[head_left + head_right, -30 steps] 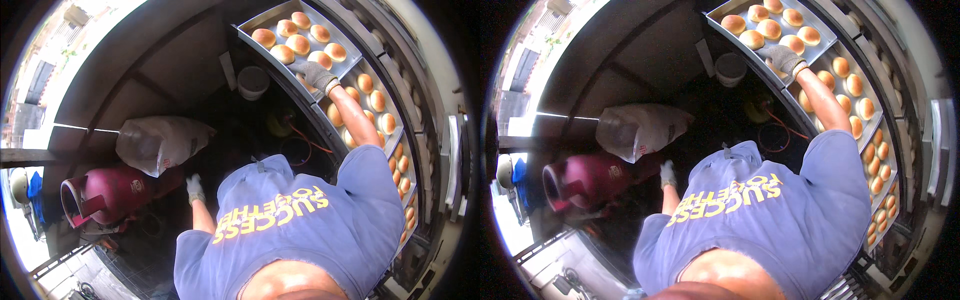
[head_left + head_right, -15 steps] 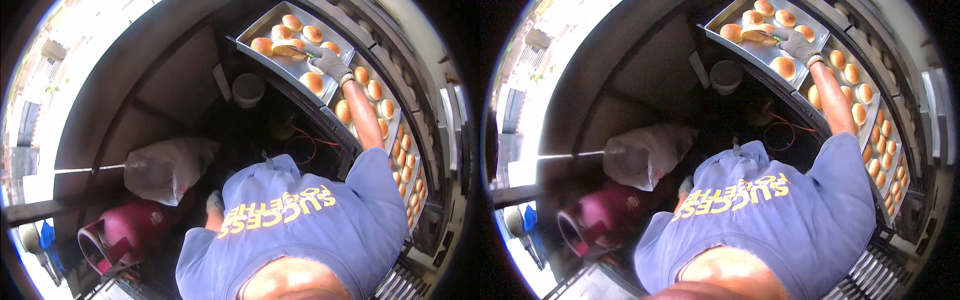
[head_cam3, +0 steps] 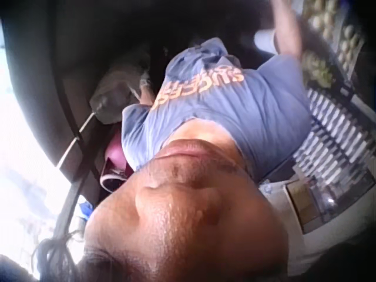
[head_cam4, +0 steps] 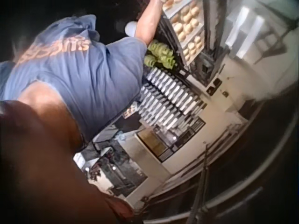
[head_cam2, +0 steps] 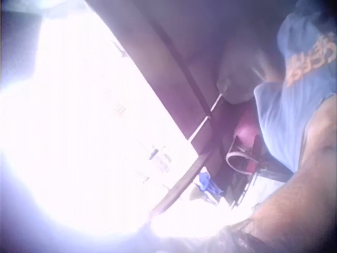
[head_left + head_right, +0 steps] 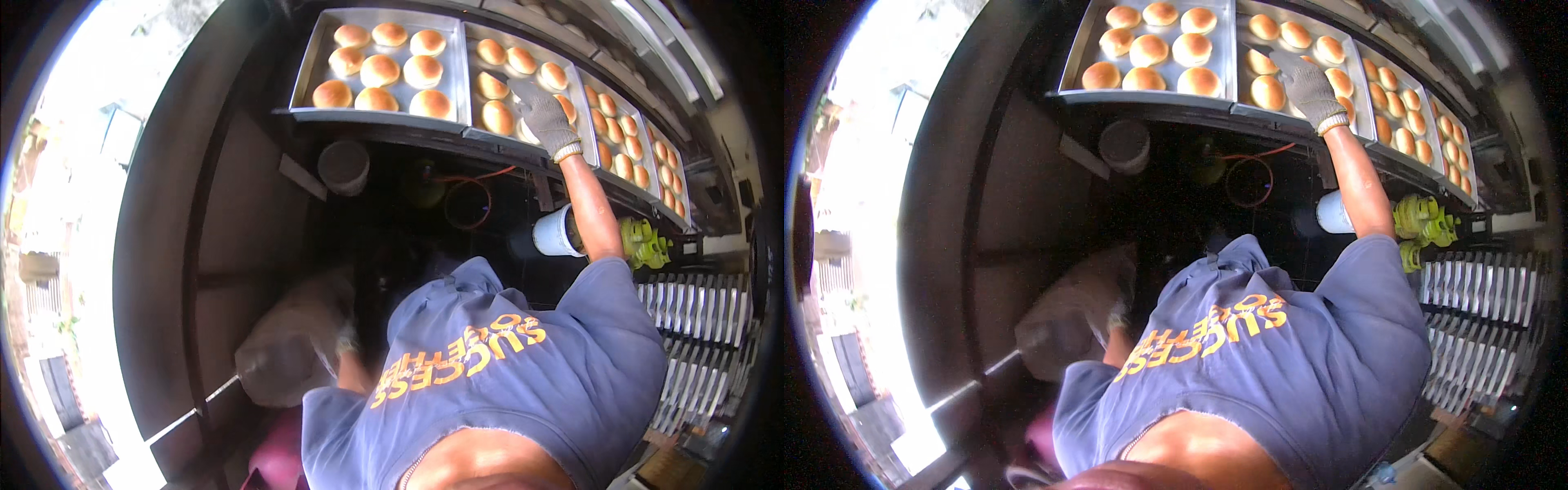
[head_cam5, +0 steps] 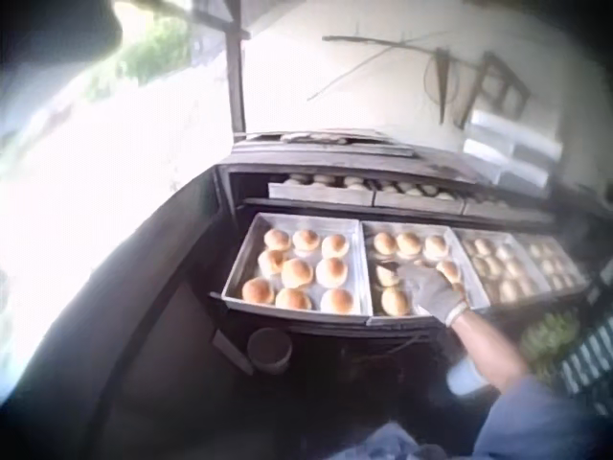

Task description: The person, wearing gloves, opens the door of a large oven and retrieves several trays of baked rolls, placing them on a cooling rack.

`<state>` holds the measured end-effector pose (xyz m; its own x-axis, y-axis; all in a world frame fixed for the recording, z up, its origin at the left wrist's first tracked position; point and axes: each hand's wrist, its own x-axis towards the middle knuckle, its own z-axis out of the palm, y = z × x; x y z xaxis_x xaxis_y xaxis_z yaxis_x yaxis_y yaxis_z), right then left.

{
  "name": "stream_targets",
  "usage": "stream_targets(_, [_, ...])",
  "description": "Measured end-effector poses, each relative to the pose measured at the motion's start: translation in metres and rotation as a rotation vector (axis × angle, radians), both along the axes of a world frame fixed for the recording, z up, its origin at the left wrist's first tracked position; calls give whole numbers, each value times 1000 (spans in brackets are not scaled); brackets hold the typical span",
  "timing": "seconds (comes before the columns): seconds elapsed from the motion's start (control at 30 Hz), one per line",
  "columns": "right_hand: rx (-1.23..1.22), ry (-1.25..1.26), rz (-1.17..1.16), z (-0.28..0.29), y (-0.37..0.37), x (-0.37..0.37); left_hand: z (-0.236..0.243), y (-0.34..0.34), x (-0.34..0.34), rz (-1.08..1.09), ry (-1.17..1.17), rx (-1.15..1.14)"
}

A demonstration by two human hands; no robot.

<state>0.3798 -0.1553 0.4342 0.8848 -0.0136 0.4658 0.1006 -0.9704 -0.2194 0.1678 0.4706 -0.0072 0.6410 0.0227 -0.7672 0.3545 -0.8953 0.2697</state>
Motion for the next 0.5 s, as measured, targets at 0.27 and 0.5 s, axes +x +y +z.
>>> stream_targets(0.27, [-205,291,36,-42,-117,-12,64,-56,-73,-4,254,96])
stream_targets(0.5, [-258,293,484,-74,-176,23,138,-237,-43,205,-16,25])
